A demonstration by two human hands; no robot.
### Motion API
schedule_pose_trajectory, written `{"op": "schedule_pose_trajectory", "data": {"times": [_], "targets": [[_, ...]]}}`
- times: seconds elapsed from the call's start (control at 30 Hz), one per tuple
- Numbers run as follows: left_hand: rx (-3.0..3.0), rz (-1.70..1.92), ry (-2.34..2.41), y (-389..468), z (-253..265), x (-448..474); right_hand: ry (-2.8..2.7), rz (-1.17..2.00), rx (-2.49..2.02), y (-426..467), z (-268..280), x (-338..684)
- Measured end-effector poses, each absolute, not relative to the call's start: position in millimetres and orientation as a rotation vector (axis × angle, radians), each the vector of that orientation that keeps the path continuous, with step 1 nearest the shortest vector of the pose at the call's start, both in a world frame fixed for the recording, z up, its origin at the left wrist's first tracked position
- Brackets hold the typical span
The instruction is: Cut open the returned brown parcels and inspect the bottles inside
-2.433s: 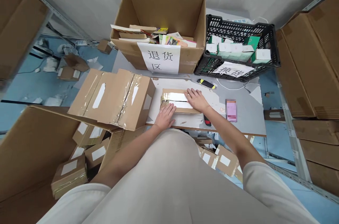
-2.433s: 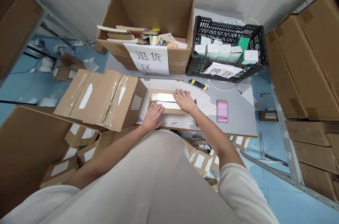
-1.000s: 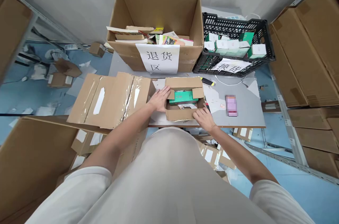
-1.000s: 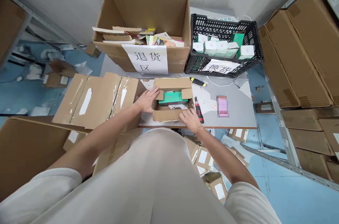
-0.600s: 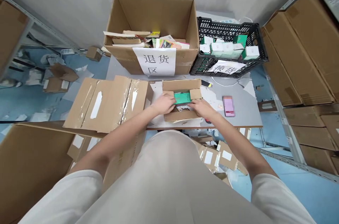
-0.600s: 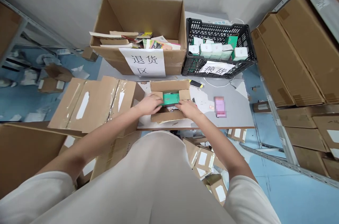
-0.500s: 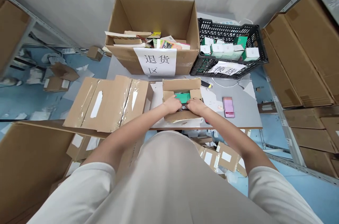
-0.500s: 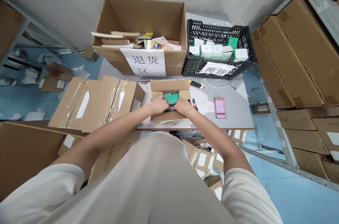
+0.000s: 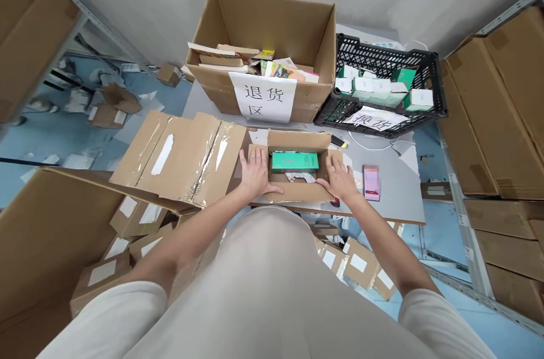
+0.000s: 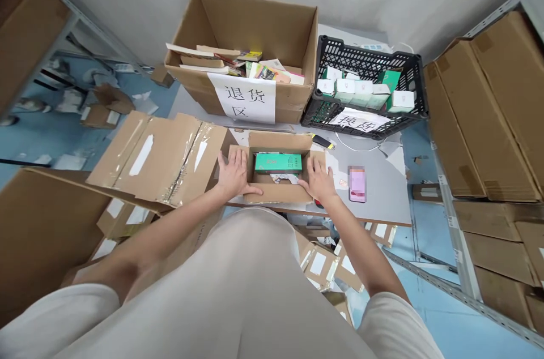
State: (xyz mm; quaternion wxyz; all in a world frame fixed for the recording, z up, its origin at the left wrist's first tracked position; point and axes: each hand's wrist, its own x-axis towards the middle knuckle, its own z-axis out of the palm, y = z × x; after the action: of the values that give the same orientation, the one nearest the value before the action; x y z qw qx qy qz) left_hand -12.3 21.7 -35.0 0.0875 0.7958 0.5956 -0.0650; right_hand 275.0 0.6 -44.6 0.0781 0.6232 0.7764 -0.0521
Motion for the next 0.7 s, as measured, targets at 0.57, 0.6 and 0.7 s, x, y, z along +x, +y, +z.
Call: {"op": "schedule_pose_trajectory", "data": {"times": [0.57,0.6,0.7], "targets": [[2.027,0.036,1.791,14,-84,-17,2.453,-0.336,1.054,81,-72,120],[2.022,0.042,1.797,13,-85,-17,2.44,-0.331,1.057,81,-77,117],[2.02,0.061,1.815,12,-86,-17,2.428,-0.316,1.047,80,-83,115]]}}
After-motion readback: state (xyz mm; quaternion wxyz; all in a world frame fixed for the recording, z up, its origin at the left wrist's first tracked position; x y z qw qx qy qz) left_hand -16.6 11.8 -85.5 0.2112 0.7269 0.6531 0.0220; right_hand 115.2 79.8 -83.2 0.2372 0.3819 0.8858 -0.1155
